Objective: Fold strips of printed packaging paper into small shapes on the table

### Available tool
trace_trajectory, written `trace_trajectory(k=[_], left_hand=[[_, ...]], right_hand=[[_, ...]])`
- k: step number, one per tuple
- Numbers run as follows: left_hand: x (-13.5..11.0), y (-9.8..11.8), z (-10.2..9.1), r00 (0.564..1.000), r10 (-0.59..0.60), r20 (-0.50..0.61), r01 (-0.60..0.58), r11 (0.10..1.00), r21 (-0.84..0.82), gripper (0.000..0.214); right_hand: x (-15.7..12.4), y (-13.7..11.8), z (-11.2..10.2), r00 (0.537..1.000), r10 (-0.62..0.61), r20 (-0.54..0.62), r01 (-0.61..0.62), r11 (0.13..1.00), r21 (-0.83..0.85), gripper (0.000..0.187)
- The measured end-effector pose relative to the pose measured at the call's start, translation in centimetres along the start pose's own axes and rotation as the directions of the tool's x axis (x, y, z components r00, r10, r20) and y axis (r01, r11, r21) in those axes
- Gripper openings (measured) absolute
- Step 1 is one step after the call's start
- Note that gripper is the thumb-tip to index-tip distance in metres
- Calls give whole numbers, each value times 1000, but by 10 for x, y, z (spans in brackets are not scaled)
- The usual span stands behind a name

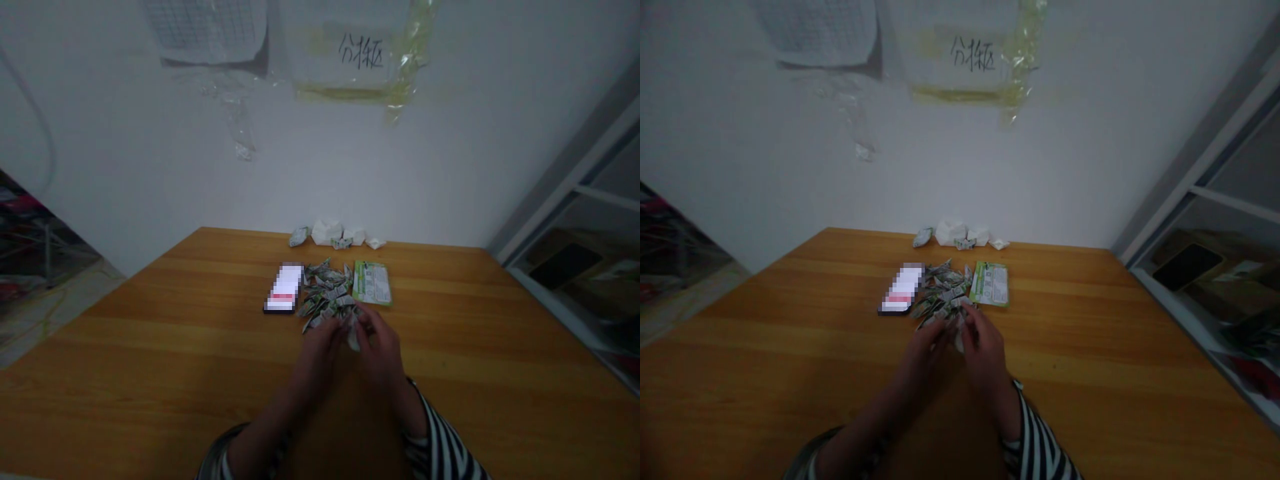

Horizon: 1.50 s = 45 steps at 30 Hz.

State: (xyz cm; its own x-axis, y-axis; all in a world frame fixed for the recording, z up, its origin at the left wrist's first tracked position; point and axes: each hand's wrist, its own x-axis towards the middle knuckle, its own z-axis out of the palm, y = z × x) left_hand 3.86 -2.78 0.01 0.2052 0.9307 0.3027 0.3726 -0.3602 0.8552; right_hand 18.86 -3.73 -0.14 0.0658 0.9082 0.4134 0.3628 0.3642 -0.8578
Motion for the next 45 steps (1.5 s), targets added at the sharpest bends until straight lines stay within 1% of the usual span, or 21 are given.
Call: trace_trajectory(k=[1,2,4,5,6,7,10,12,16,19,23,27,32,35,37,39,42,45], left_hand=[[0,1,0,998,-52,19,54,991,-125,26],[0,2,-1,993,-107,56,118,958,-262,36],[0,3,-2,970,-194,148,242,838,-490,56],[1,4,-3,957,-220,187,288,779,-557,59],[1,4,-5,949,-238,205,314,740,-594,58],[2,4,-6,948,-250,198,318,728,-607,52],[4,5,-12,961,-245,131,275,781,-560,35],[5,6,-16,966,-223,130,258,824,-504,35],[6,7,-18,969,-189,158,240,867,-436,48],[7,5,-17,968,-200,153,247,874,-418,54],[7,3,-16,963,-239,128,270,886,-376,59],[7,4,-17,977,-204,64,214,933,-291,56],[7,6,-19,983,-172,67,184,953,-240,52],[6,4,-18,986,-148,74,161,960,-229,50],[6,2,-17,989,-125,80,139,969,-206,47],[5,0,-16,994,-84,64,93,983,-155,44],[4,-3,-13,999,-11,40,13,999,-46,41],[4,-3,-13,998,35,53,-36,999,31,38]], right_hand=[[2,0,-1,1000,24,7,-25,998,54,34],[3,2,-3,998,54,24,-56,992,116,30],[7,6,-4,990,110,91,-129,963,238,24],[9,9,-5,982,126,139,-162,944,286,22],[10,11,-6,973,134,187,-190,926,325,21],[12,13,-7,963,137,232,-215,909,357,24],[15,16,-12,931,117,346,-269,860,434,44],[16,15,-16,913,101,395,-291,840,458,52],[18,12,-21,894,122,431,-334,824,458,48],[18,11,-21,884,138,446,-360,811,462,49],[16,13,-17,903,128,410,-328,822,466,50],[15,19,-16,912,108,396,-278,871,404,52],[15,20,-17,921,54,385,-202,913,354,50],[15,18,-18,926,55,373,-195,916,350,48],[15,15,-18,927,66,370,-203,917,343,47],[15,13,-18,930,80,359,-212,914,346,44],[14,11,-14,944,105,311,-226,897,380,41],[14,12,-8,955,130,266,-232,888,398,41]])
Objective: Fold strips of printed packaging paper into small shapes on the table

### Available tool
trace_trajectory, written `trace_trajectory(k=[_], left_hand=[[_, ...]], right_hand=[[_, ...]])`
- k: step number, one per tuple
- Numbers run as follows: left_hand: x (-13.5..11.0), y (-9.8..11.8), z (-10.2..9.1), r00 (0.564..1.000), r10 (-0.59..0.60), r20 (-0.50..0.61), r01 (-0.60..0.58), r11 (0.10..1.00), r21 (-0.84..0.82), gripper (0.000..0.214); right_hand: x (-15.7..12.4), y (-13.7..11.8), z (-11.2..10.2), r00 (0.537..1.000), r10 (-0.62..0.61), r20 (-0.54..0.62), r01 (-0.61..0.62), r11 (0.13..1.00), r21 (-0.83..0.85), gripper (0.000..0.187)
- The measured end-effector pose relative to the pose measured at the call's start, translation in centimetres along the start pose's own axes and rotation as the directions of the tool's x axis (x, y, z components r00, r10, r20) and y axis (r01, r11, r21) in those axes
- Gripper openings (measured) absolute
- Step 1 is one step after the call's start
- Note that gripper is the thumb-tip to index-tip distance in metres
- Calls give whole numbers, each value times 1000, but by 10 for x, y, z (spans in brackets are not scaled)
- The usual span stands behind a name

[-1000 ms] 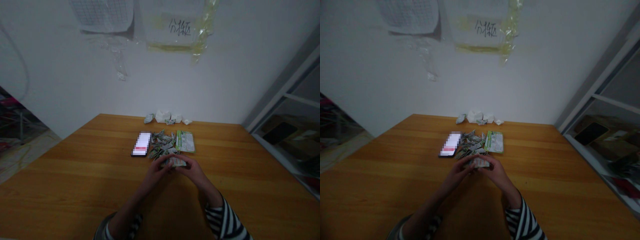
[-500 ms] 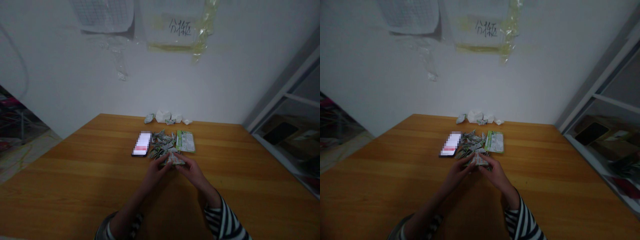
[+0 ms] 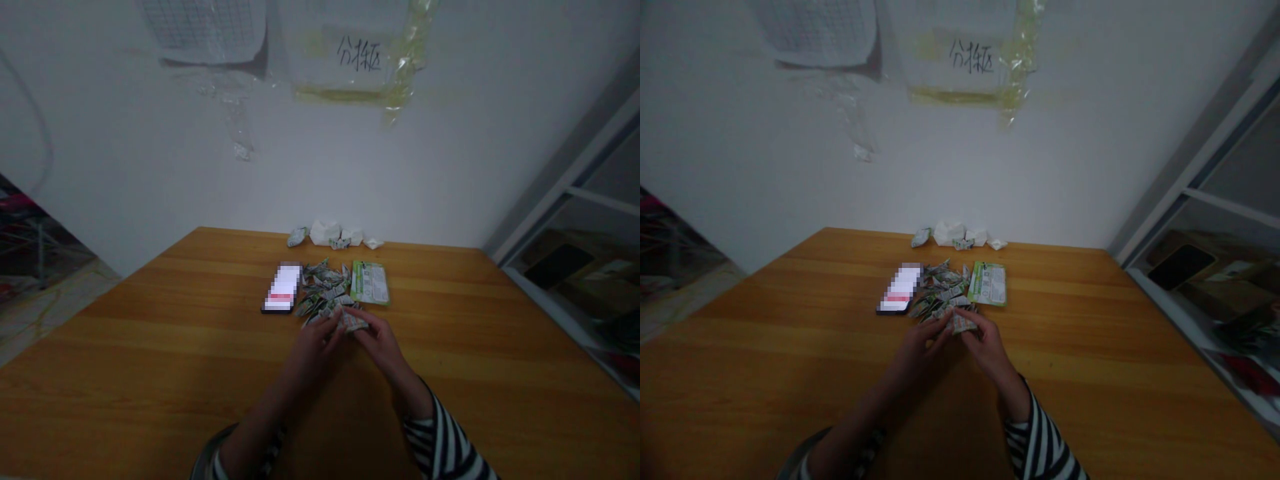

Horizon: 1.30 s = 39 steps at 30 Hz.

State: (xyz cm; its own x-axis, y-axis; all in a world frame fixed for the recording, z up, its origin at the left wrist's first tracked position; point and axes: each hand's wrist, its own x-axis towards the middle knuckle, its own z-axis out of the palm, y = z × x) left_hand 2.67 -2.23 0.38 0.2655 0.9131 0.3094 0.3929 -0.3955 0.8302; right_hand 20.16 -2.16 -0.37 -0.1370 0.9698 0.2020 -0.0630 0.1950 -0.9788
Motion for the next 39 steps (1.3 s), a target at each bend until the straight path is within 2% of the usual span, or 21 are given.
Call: trace_trajectory(k=[4,8,14,20,25,29,32,36,39], left_hand=[[0,1,-1,1000,2,-4,-2,1000,25,37],[0,2,-2,998,-57,24,58,996,-71,37],[2,3,-3,998,-51,-25,47,990,-134,47],[5,4,-3,995,-86,-56,72,975,-212,30],[4,5,-1,970,-222,-97,171,911,-375,27],[3,4,1,942,-297,-156,212,887,-410,24],[2,3,2,947,-257,-194,179,922,-344,23],[1,1,3,987,-104,-124,79,978,-194,27],[1,1,3,986,-83,-143,58,984,-169,25]], right_hand=[[0,5,3,999,-9,-42,9,1000,-15,44],[0,6,3,998,-40,-56,34,995,-90,40],[2,3,-4,992,-69,-104,56,991,-122,9],[1,3,-4,980,-46,-195,16,989,-148,19],[0,4,7,971,-7,-238,11,1000,17,21],[-1,7,14,973,23,-227,-3,996,88,26],[-2,8,15,978,34,-205,-10,993,119,29],[-4,8,14,966,22,-257,0,996,84,31],[-4,5,12,969,-24,-245,35,998,43,34]])
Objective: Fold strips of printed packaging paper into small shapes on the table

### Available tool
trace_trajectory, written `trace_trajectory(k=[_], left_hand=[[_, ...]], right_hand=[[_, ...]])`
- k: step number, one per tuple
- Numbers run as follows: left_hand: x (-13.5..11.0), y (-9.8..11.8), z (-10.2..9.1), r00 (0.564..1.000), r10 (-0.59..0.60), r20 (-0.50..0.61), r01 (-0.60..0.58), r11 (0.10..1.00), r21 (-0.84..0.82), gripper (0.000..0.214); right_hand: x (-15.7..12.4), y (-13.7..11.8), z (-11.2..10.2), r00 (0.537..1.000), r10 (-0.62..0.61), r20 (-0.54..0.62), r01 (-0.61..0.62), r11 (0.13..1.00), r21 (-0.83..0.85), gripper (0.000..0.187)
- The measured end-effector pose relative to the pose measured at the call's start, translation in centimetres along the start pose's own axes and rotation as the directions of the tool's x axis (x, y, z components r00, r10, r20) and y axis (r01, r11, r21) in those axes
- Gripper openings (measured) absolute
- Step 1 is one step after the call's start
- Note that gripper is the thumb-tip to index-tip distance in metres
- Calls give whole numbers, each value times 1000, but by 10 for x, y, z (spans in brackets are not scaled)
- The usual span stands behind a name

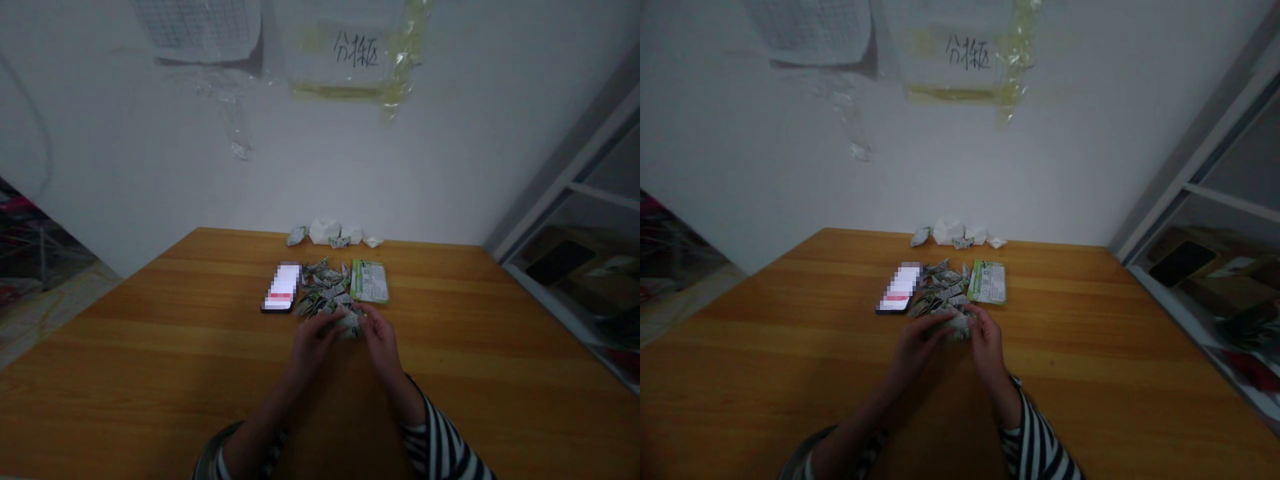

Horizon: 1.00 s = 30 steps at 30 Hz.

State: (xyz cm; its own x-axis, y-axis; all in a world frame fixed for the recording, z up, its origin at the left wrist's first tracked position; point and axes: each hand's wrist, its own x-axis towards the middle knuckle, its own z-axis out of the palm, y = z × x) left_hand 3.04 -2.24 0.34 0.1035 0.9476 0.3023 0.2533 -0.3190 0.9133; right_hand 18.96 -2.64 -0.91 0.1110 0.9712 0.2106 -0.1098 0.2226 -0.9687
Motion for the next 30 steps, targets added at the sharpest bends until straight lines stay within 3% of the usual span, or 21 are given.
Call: trace_trajectory(k=[4,10,17,24,30], left_hand=[[2,4,-4,993,-105,-52,99,989,-108,24],[6,2,-13,943,-329,37,326,903,-281,37],[7,4,-17,965,-174,198,226,932,-285,43],[7,2,-24,897,-308,318,421,815,-398,46],[7,9,-31,865,-284,413,461,774,-434,49]], right_hand=[[2,-7,-4,993,-23,114,25,1000,-16,30],[6,-8,-12,950,51,307,-20,994,-103,22],[8,-8,-15,951,125,284,-115,992,-51,30],[8,-11,-15,950,154,272,-171,984,43,34],[11,-10,-15,950,188,248,-205,978,46,29]])
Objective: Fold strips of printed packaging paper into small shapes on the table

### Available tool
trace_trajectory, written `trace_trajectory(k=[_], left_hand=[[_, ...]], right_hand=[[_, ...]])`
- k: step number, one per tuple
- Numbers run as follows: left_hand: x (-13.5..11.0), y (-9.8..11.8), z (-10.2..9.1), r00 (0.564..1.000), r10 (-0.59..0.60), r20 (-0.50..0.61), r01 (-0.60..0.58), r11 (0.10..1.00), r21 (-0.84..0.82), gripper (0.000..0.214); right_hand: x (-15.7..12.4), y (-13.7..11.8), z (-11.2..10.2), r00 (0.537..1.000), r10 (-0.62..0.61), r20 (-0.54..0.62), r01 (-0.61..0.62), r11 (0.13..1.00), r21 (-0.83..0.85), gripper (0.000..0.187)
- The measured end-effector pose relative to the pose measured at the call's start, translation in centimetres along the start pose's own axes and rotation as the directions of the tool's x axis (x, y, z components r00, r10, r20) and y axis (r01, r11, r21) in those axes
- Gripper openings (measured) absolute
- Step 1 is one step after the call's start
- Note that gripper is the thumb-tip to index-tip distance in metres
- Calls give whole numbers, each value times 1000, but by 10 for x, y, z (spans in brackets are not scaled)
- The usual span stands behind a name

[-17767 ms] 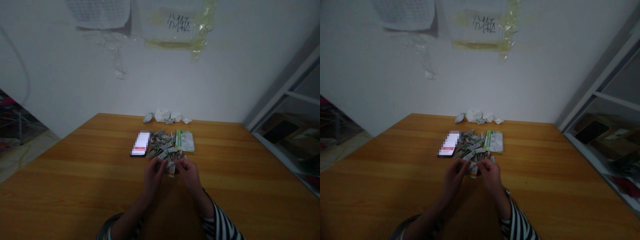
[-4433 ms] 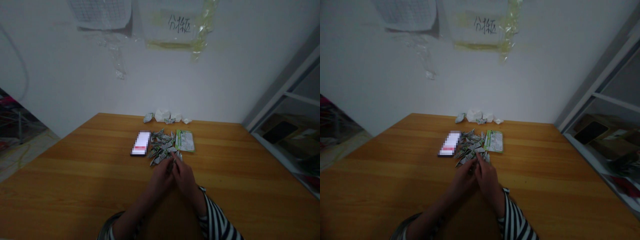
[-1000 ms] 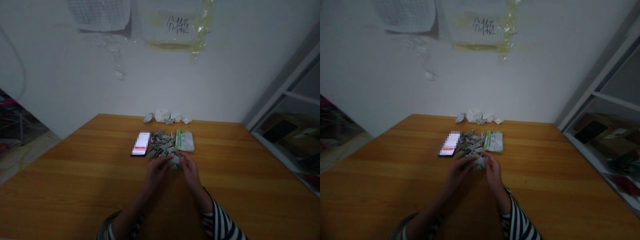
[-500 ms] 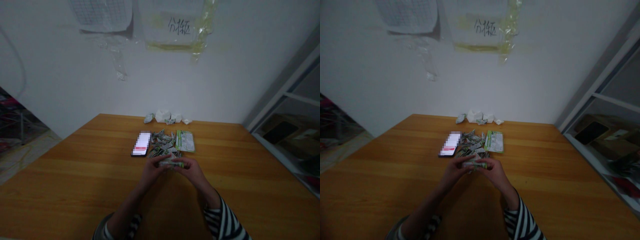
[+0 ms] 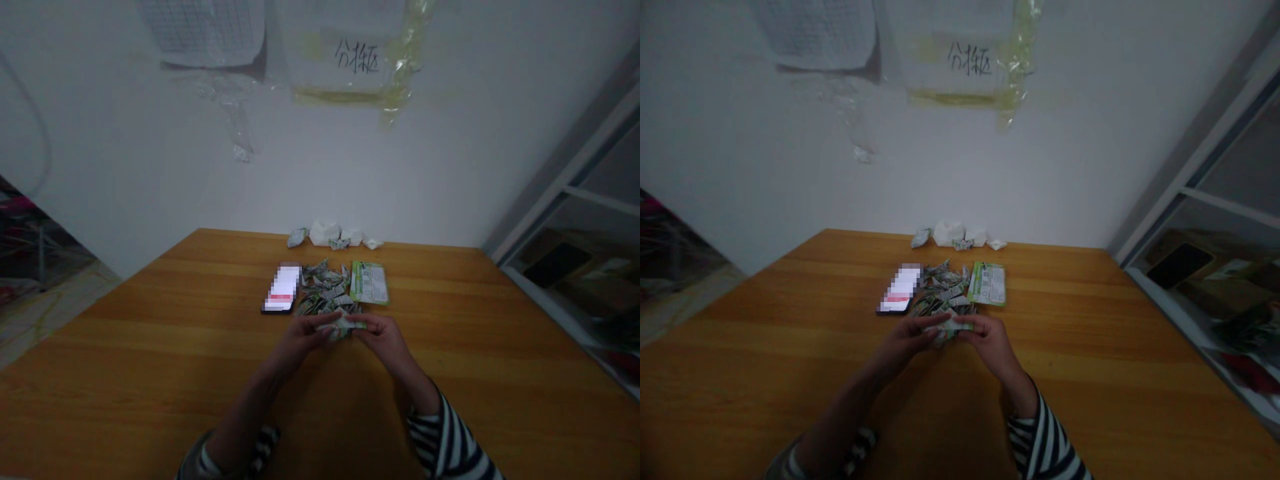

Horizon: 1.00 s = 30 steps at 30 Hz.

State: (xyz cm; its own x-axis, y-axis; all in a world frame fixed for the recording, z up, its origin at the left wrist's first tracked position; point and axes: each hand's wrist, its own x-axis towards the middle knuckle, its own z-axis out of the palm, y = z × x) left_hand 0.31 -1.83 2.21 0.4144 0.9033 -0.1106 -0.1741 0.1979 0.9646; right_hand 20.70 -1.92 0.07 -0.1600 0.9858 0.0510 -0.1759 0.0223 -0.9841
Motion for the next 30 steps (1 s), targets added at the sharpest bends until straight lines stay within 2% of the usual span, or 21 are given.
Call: trace_trajectory(k=[3,6,8,10,12,14,17,21,25,27,30], left_hand=[[-2,2,-1,997,-41,68,45,997,-61,51],[2,-3,1,1000,2,-1,-2,998,70,51],[8,-10,4,987,130,-94,-98,954,284,52],[12,-15,4,947,297,-124,-205,853,479,47],[14,-20,4,901,424,-90,-293,749,594,39],[14,-22,2,878,479,-14,-358,675,645,44],[12,-22,0,876,472,98,-406,613,678,66],[11,-19,1,903,417,99,-359,608,708,37],[8,-17,2,921,382,74,-313,613,725,30],[6,-17,3,927,367,69,-294,601,743,31],[5,-15,5,929,360,83,-289,567,772,32]], right_hand=[[1,-1,-3,1000,6,15,-6,1000,-5,27],[1,2,-3,1000,-13,-8,13,1000,-19,28],[1,5,-1,999,-25,-26,24,999,-39,29],[0,7,2,999,-32,-30,30,998,-60,30],[-1,10,3,999,-41,-31,38,996,-84,28],[-1,12,3,997,-61,-50,55,991,-122,25],[0,14,0,994,-83,-77,70,984,-163,22],[0,12,-1,994,-94,-45,87,984,-153,18],[-1,9,2,994,-110,-29,103,980,-168,15],[-3,8,3,986,-160,-36,146,958,-247,14],[-6,6,2,961,-268,-62,215,873,-437,13]])
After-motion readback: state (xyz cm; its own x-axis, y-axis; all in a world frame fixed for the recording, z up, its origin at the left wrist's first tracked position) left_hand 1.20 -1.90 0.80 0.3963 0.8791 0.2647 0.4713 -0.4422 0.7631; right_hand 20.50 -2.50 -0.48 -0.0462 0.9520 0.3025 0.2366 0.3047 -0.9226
